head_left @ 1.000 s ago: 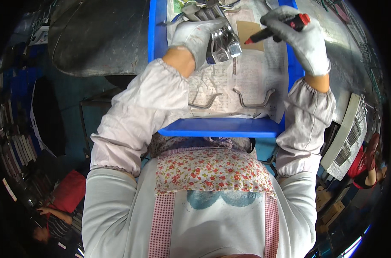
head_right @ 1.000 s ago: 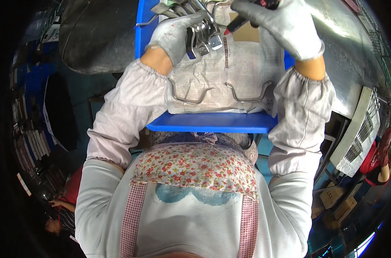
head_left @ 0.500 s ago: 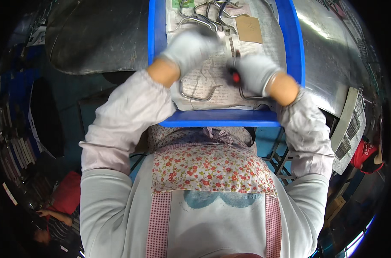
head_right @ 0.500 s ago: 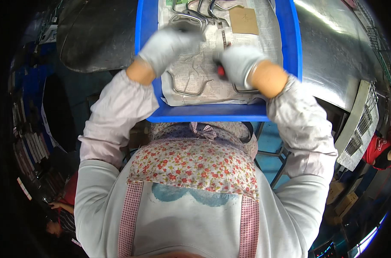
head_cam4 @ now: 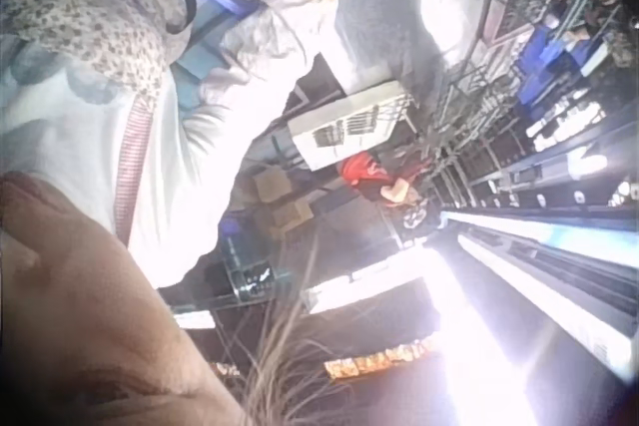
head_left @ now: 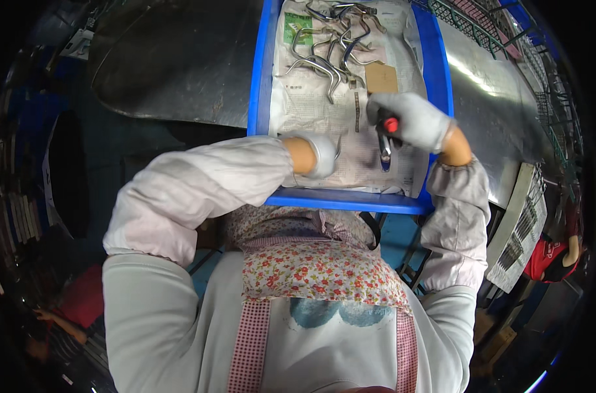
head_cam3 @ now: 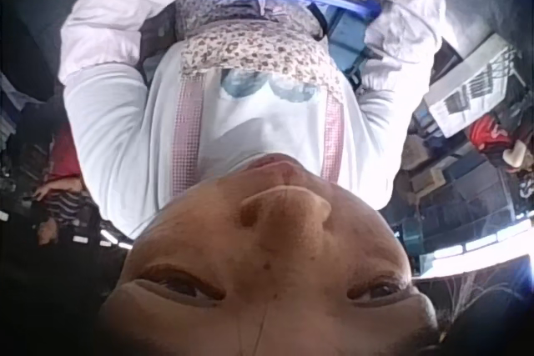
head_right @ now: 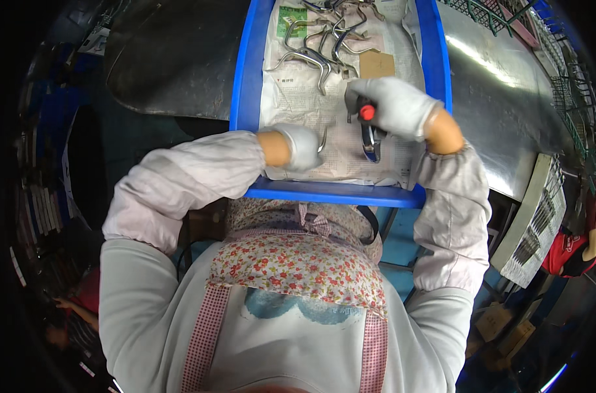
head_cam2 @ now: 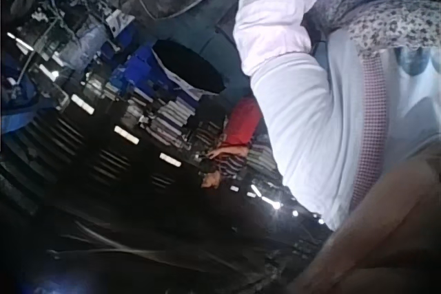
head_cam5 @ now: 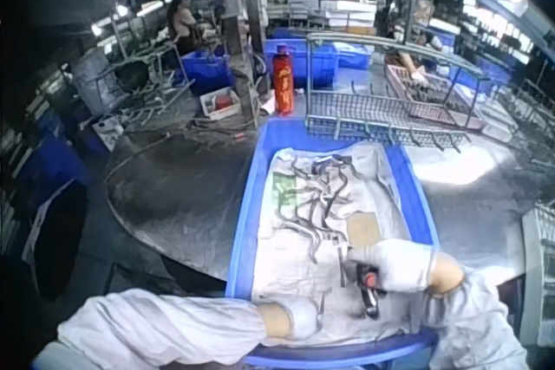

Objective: The person marks individual metal brackets inside a blue plastic bin using a red felt-tip marker.

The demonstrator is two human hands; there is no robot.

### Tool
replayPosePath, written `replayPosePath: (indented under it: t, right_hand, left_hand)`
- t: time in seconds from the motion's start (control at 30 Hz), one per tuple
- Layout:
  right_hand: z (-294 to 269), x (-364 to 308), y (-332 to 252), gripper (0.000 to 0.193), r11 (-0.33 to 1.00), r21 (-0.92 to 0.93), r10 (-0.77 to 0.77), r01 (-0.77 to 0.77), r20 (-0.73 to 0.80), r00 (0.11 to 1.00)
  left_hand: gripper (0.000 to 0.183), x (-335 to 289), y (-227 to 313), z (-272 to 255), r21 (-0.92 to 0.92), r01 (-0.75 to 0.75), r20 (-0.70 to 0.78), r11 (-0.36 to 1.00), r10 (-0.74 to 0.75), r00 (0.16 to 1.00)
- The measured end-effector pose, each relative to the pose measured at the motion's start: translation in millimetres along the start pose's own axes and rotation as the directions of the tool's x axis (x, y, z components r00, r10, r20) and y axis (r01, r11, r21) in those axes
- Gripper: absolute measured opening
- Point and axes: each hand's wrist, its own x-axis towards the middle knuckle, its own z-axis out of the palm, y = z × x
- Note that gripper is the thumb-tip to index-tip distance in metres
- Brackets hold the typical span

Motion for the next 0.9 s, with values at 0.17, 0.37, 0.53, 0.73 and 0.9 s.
replayPosePath:
  t: [0.17, 0.37, 0.53, 0.73, 0.9]
  right_hand:
    - [-35, 2, -22, 0.008, 0.923, 0.381, 0.111, -0.046, -0.151, 0.982]
    - [-15, 21, 1, 0.003, 0.866, 0.455, 0.002, 0.207, -0.418, 0.909]
    - [-2, 27, 8, 0.014, 0.823, 0.51, 0.063, 0.25, -0.519, 0.853]
    - [-10, 26, 7, 0.028, 0.858, 0.487, 0.226, 0.164, -0.644, 0.731]
    - [-18, 21, 9, 0.037, 0.88, 0.411, 0.154, 0.237, -0.721, 0.675]
  left_hand:
    - [0.041, -40, -19, -19, -0.909, -0.416, -0.411, -0.005, 0.176, 0.895]
    - [0.052, -47, 2, -36, -0.729, -0.667, -0.664, -0.154, 0.395, 0.635]
    - [0.05, -41, -1, -38, -0.714, -0.684, -0.689, -0.151, 0.324, 0.648]
    - [0.047, -44, 2, -42, -0.707, -0.703, -0.699, -0.081, 0.234, 0.676]
    - [0.045, -45, 2, -39, -0.719, -0.694, -0.689, -0.04, 0.175, 0.703]
